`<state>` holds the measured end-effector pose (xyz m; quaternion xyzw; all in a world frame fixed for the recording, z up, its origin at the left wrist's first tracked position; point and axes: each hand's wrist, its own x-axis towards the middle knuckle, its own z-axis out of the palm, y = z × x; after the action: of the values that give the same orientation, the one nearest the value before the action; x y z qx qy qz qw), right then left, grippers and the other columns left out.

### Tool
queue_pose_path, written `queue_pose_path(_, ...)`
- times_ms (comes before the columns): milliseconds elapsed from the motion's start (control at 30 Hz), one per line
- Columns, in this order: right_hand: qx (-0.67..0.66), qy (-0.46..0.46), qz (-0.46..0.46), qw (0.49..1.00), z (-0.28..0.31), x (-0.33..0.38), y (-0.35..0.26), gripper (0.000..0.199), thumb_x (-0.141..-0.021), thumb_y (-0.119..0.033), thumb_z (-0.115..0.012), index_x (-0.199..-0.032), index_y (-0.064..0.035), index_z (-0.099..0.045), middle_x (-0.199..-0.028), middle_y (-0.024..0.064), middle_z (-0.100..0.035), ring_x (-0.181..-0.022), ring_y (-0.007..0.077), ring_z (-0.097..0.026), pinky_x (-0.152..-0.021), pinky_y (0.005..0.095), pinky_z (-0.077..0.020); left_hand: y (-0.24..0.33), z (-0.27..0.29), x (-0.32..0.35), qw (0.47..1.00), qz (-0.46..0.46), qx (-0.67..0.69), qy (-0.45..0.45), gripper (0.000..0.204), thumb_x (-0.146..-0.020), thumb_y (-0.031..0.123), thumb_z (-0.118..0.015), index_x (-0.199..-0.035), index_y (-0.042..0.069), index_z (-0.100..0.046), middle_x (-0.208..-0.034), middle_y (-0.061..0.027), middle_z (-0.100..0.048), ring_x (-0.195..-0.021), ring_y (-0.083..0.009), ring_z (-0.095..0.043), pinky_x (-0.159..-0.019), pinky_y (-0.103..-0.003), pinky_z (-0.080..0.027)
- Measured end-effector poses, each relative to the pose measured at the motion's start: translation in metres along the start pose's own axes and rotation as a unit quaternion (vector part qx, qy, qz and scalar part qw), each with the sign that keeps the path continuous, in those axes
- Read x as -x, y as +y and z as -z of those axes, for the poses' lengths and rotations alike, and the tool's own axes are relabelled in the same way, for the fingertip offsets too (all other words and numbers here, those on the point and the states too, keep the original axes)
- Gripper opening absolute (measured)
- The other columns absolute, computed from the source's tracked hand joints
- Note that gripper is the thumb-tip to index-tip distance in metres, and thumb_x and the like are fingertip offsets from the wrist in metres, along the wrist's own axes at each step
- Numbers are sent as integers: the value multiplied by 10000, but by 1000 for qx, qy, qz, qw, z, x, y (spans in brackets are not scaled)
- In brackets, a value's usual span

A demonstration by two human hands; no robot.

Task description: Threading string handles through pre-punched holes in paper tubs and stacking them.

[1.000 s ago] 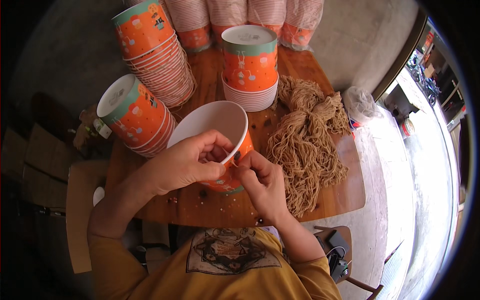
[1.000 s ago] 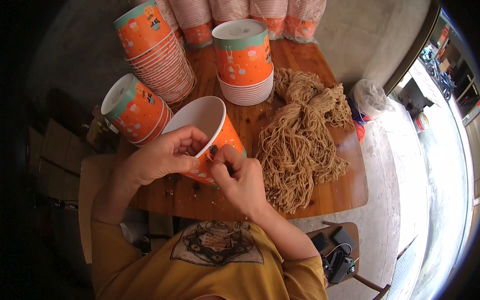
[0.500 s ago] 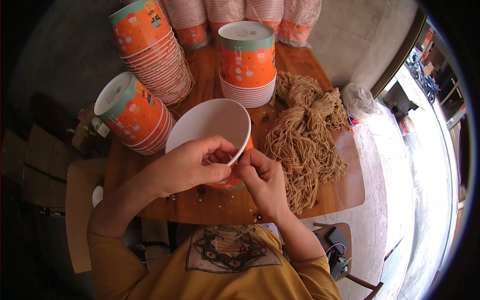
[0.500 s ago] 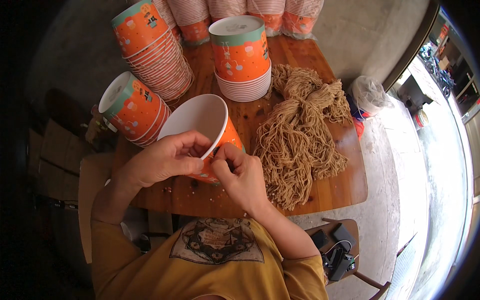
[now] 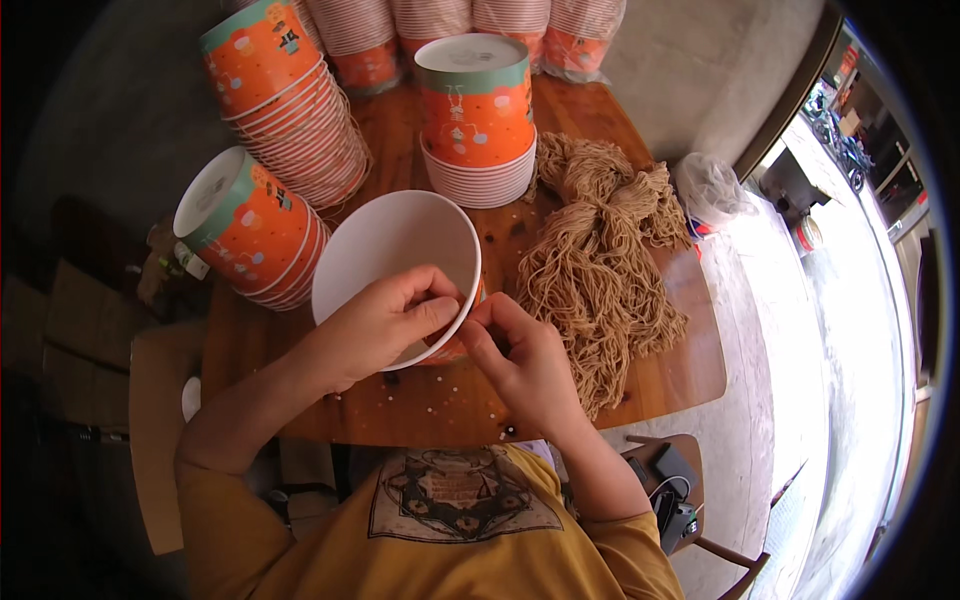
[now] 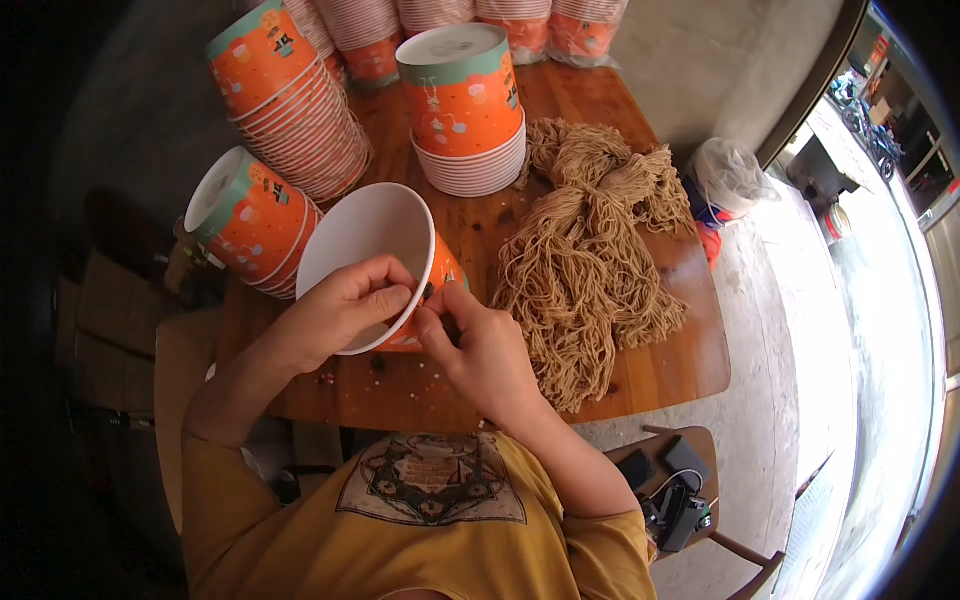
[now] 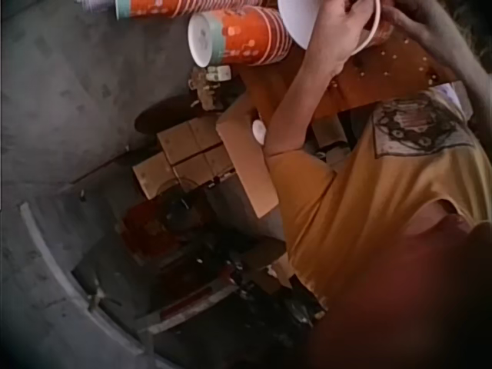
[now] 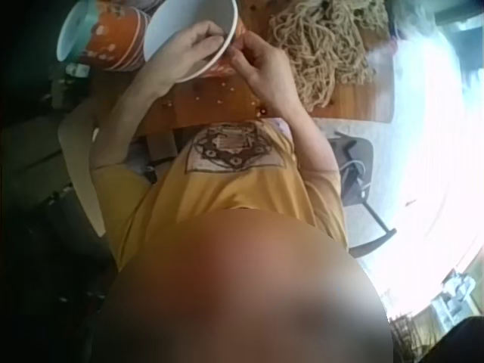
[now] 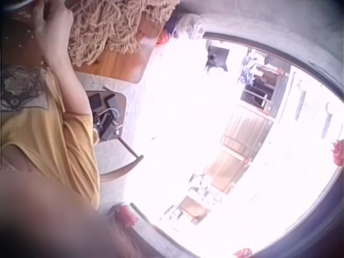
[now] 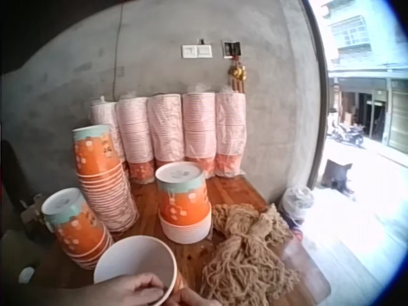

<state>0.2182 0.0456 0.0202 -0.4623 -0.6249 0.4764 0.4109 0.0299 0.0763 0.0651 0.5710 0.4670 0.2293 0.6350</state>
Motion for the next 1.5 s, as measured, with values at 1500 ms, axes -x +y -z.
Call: queue_pose_path(1500,32,213,187,958,-24,9,31,99,-814,38,-651,-850,-27,-587,-716,33,-562,-592,77,-537,-525,219,-432,-5,-15,14,955,-140,-259,41,312,-881,54,-646,-1175,-2,-557,-958,-111,-668,-875,-175,-667,-770,-294,-544)
